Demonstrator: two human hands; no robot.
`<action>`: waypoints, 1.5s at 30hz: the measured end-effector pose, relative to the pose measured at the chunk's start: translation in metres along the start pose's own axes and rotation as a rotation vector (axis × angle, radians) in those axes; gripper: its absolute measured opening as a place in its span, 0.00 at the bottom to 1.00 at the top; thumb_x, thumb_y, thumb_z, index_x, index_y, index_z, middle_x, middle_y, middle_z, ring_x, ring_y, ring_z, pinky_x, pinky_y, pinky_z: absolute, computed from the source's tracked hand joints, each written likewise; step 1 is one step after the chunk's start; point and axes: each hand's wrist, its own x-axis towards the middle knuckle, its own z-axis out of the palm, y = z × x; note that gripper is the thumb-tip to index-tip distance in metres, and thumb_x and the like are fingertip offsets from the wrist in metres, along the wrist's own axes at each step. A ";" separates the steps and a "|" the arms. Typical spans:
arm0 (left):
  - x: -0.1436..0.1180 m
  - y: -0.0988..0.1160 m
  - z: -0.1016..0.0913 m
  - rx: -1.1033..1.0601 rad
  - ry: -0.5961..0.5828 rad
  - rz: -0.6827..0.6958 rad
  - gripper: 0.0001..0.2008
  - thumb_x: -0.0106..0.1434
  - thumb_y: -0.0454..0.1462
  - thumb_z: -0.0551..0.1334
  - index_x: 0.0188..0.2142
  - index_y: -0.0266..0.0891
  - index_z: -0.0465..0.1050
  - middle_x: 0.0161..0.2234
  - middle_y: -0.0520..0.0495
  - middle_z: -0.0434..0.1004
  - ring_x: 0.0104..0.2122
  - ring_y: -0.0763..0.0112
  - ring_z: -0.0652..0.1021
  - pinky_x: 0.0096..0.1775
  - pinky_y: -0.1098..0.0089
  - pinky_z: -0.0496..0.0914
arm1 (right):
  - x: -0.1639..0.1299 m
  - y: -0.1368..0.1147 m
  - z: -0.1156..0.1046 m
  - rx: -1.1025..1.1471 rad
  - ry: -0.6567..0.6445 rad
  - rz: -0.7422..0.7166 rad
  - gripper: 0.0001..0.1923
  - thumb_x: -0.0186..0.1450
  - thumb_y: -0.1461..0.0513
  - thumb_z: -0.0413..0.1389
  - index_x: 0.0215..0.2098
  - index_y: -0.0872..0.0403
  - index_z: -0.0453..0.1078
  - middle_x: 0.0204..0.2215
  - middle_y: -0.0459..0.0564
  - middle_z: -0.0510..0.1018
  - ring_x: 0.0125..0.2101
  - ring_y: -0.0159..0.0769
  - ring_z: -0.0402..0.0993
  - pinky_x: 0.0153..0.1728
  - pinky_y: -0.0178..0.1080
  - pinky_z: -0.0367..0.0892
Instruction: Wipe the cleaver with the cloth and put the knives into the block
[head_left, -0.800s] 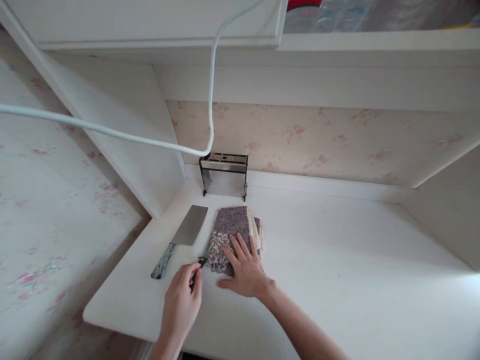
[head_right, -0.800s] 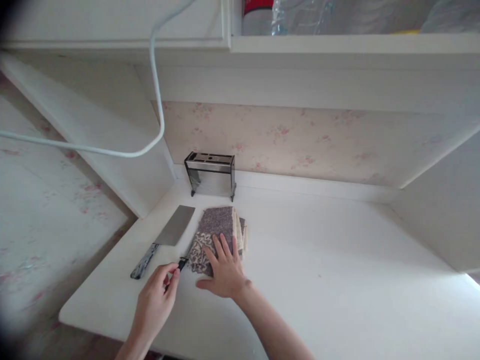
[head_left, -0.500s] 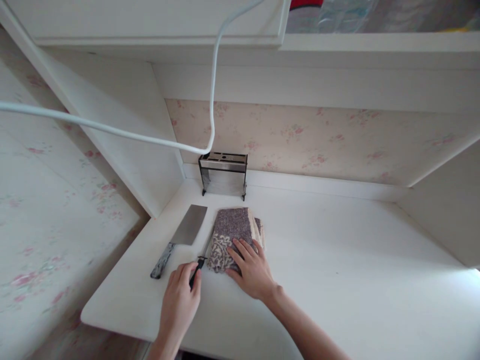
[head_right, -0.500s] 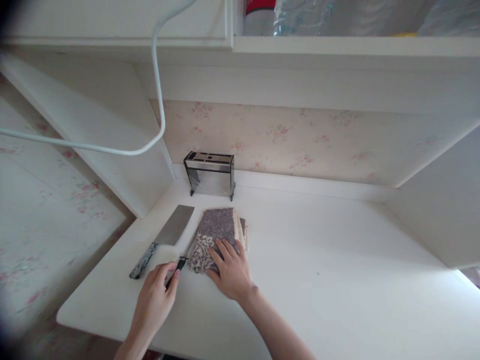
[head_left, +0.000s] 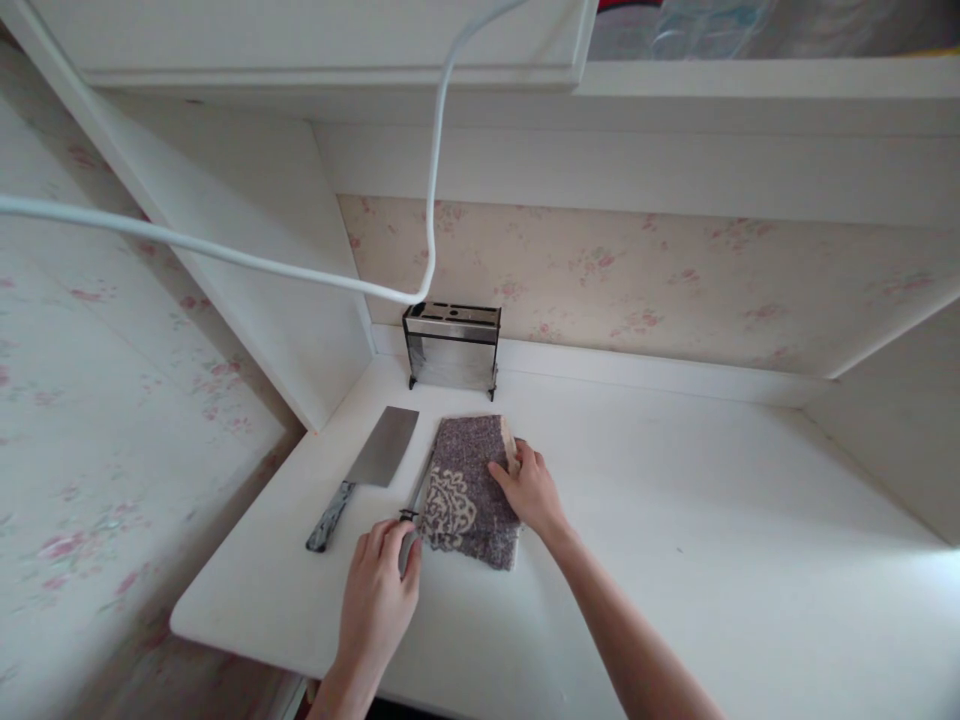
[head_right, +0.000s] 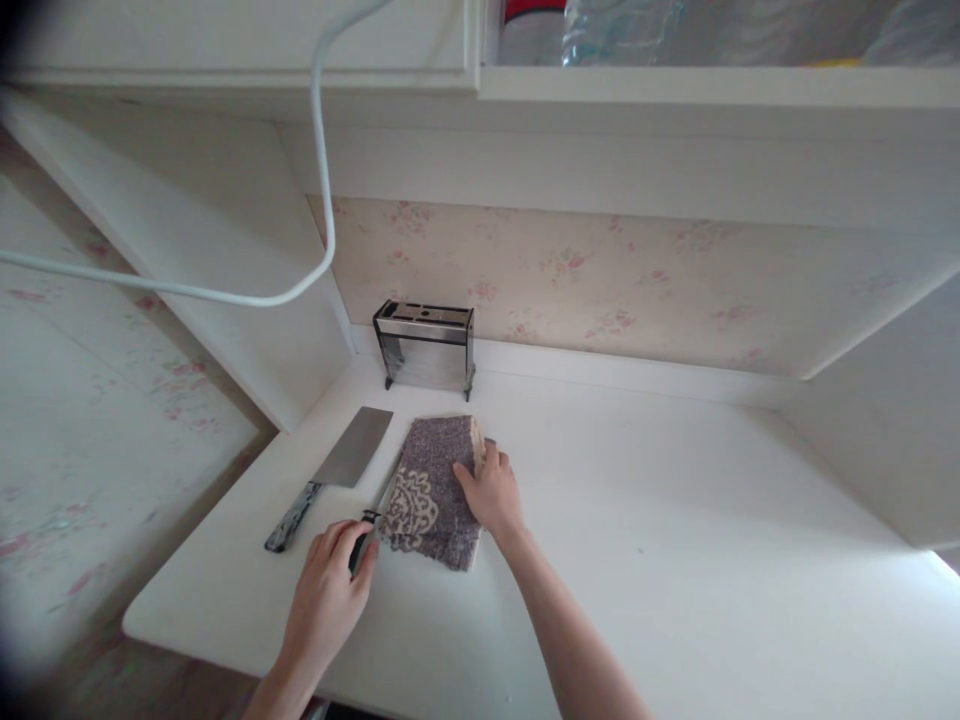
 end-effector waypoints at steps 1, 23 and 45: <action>0.000 -0.001 0.001 0.006 0.001 -0.019 0.11 0.65 0.39 0.57 0.45 0.39 0.67 0.42 0.41 0.72 0.43 0.56 0.73 0.46 0.56 0.69 | 0.004 -0.001 0.000 0.006 -0.027 0.011 0.30 0.64 0.50 0.53 0.59 0.58 0.59 0.49 0.60 0.71 0.48 0.46 0.70 0.47 0.43 0.64; -0.005 -0.009 0.018 -0.156 0.008 -0.174 0.13 0.67 0.38 0.53 0.50 0.39 0.63 0.45 0.40 0.70 0.46 0.57 0.75 0.47 0.56 0.72 | -0.011 -0.018 -0.003 0.944 -0.292 0.277 0.18 0.60 0.52 0.52 0.46 0.49 0.58 0.30 0.44 0.76 0.25 0.33 0.73 0.24 0.35 0.67; -0.006 -0.008 0.019 -0.125 0.017 -0.173 0.13 0.66 0.36 0.53 0.50 0.38 0.62 0.46 0.39 0.70 0.47 0.58 0.74 0.48 0.57 0.71 | -0.059 0.017 -0.006 -0.110 0.266 -0.054 0.27 0.62 0.59 0.49 0.60 0.55 0.57 0.54 0.61 0.64 0.54 0.54 0.62 0.51 0.55 0.60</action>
